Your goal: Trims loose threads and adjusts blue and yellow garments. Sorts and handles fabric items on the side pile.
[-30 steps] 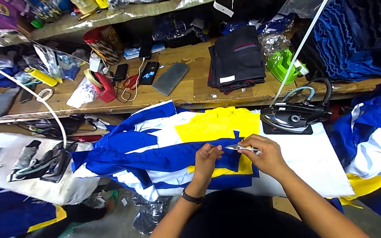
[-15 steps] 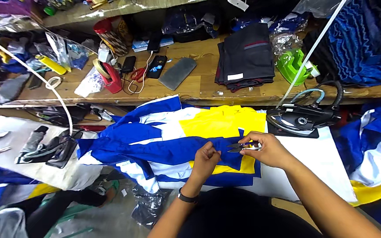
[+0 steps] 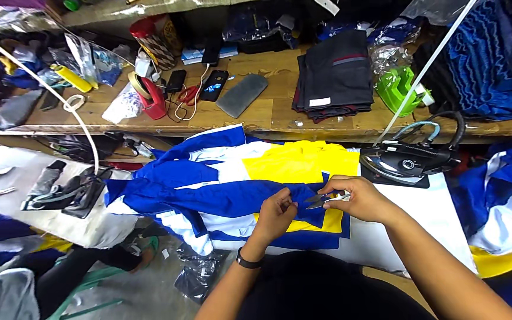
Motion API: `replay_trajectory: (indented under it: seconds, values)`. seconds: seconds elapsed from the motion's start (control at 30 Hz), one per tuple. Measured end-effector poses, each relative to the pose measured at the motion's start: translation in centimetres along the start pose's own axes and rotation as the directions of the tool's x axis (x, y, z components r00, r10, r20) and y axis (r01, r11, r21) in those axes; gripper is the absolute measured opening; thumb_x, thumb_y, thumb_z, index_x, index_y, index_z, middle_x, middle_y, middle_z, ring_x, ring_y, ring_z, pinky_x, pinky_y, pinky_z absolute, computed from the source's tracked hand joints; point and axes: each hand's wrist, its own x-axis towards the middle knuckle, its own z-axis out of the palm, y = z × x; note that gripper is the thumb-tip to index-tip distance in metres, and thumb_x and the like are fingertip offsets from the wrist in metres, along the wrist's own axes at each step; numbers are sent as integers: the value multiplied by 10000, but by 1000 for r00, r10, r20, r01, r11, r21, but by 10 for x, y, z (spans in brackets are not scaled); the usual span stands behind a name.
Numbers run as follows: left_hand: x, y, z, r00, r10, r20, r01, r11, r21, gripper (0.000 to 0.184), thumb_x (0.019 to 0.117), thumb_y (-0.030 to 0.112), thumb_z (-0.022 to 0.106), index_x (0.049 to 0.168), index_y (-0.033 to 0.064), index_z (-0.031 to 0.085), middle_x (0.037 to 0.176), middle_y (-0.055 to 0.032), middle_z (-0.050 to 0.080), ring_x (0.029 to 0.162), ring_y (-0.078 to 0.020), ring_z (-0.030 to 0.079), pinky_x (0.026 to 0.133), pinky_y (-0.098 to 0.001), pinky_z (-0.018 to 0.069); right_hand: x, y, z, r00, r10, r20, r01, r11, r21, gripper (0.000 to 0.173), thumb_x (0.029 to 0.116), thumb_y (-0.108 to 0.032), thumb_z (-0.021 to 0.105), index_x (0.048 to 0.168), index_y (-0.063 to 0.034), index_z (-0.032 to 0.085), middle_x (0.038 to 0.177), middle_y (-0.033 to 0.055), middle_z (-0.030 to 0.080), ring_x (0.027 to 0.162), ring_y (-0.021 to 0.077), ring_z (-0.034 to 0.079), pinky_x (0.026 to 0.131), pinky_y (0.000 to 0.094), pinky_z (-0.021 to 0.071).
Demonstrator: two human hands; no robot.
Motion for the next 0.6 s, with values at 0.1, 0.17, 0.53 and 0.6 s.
replay_trajectory:
  seconds: [0.1, 0.17, 0.53, 0.6]
  values:
    - [0, 0, -4, 1000, -4, 24, 4, 1000, -15, 67, 941, 59, 544, 901, 72, 595, 673, 89, 535, 602, 9, 512, 596, -183, 449, 4, 1, 3, 999, -31, 15, 31, 999, 9, 208, 910, -308, 761, 1049, -157, 792, 1012, -28, 735, 939, 102, 658, 850, 400, 524]
    - [1, 0, -7, 999, -16, 34, 18, 999, -42, 57, 942, 48, 557, 909, 60, 602, 687, 76, 556, 626, -8, 540, 629, -201, 477, 6, 1, 3, 999, -28, 16, 28, 1000, 11, 199, 918, -333, 754, 1009, -162, 798, 981, -32, 735, 911, 97, 664, 826, 394, 538]
    - [-4, 45, -152, 545, -54, -837, -279, 929, -242, 147, 1061, 136, 504, 1192, 91, 551, 933, 68, 690, 821, -51, 686, 750, -249, 583, 22, -37, 34, 932, 45, -360, 72, 949, 306, 358, 932, -267, 678, 1177, -17, 604, 987, -3, 664, 849, -10, 630, 736, 154, 535]
    - [-14, 56, -188, 277, 67, -959, -438, 897, -64, 303, 1081, 154, 479, 1370, 65, 463, 1097, 31, 676, 924, -71, 691, 791, -249, 587, 33, -54, 47, 910, 57, -412, 113, 919, 377, 324, 931, -253, 684, 1144, -31, 581, 921, -50, 632, 790, -32, 595, 707, 135, 512]
